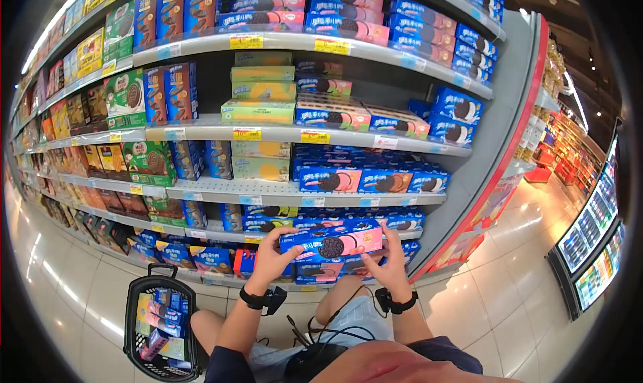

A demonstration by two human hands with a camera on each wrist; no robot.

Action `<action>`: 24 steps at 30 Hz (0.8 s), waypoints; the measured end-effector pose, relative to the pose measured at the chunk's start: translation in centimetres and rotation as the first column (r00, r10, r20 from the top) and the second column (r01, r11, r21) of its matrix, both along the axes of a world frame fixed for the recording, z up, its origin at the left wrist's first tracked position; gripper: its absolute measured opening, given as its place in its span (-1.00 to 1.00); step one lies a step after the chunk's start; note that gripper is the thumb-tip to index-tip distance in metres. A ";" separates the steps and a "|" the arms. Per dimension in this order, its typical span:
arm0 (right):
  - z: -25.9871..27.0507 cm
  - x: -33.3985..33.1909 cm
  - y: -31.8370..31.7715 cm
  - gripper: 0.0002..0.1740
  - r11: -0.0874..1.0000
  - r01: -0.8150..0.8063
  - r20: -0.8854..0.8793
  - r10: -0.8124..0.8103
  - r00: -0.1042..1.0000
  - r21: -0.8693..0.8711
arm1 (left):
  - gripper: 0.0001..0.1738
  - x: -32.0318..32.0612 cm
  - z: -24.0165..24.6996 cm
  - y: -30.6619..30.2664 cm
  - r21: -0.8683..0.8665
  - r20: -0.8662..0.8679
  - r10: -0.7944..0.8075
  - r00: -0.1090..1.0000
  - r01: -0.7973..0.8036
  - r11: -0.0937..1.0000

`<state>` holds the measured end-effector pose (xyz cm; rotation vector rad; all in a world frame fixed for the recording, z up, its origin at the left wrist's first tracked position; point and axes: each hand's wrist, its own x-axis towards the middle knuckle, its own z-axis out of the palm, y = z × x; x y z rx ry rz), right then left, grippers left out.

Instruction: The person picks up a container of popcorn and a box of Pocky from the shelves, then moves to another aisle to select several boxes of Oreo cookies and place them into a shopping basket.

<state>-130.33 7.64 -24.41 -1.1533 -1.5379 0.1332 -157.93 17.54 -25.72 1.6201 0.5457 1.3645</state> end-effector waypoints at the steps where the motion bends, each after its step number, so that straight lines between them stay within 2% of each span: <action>1: -0.5 0.0 0.3 -0.12 0.995 0.094 0.187 -0.097 0.978 0.023 | -0.56 -0.3 -0.4 0.1 -0.020 0.009 0.008 1.000 -0.008 1.000; 3: -0.9 -0.3 0.4 -0.09 0.998 0.069 0.167 -0.068 0.984 0.001 | -0.56 -0.8 -1.6 0.3 -0.055 0.011 0.010 1.000 -0.010 0.998; 5: -0.8 -0.6 0.1 -0.10 0.987 -0.050 0.030 0.056 0.998 -0.155 | -0.57 -1.0 -3.1 0.4 -0.165 0.020 0.018 1.000 -0.015 0.986; 7: -0.9 -0.4 0.3 -0.18 0.979 -0.027 0.092 0.046 0.995 -0.200 | -0.57 -0.8 -4.0 0.4 -0.201 0.072 0.007 0.997 0.008 0.979; 9: -1.8 0.3 0.9 -0.20 0.988 -0.028 0.211 0.060 0.976 -0.151 | -0.57 -0.8 -4.0 0.3 -0.214 0.093 0.026 0.995 -0.005 0.977; 10: -1.1 -0.2 0.6 -0.22 0.992 0.004 0.230 0.025 0.973 -0.125 | -0.49 -1.1 -3.9 0.3 -0.178 0.056 0.015 0.998 -0.005 0.984; 11: -0.8 -0.7 0.3 -0.22 0.991 0.008 0.230 0.023 0.973 -0.135 | -0.49 -1.3 -3.7 0.2 -0.187 0.057 0.011 0.998 0.000 0.982; 13: -0.3 -1.5 0.0 -0.28 0.996 0.024 0.139 -0.011 0.990 -0.086 | -0.32 -1.7 -3.1 0.2 -0.143 0.164 -0.055 0.985 0.079 0.987; 14: 0.0 -1.8 -0.2 -0.26 0.996 0.048 0.161 -0.036 0.986 -0.069 | -0.12 -2.2 -2.9 0.5 -0.101 0.163 -0.129 0.978 0.147 0.984; 18: -0.6 -1.6 -0.7 -0.25 0.996 0.077 0.152 -0.070 0.986 -0.038 | -0.01 -2.6 -1.6 0.3 -0.011 0.145 -0.232 0.962 0.236 0.972; 20: -0.3 -1.3 -1.2 -0.23 0.992 0.120 0.242 -0.107 0.964 -0.041 | -0.03 -2.8 -1.7 0.7 -0.042 0.137 -0.252 0.958 0.260 0.965; 24: 0.5 -1.8 -1.7 -0.23 0.987 0.116 0.206 -0.092 0.974 -0.108 | -0.10 -2.2 -2.7 1.4 -0.048 0.123 -0.263 0.957 0.270 0.962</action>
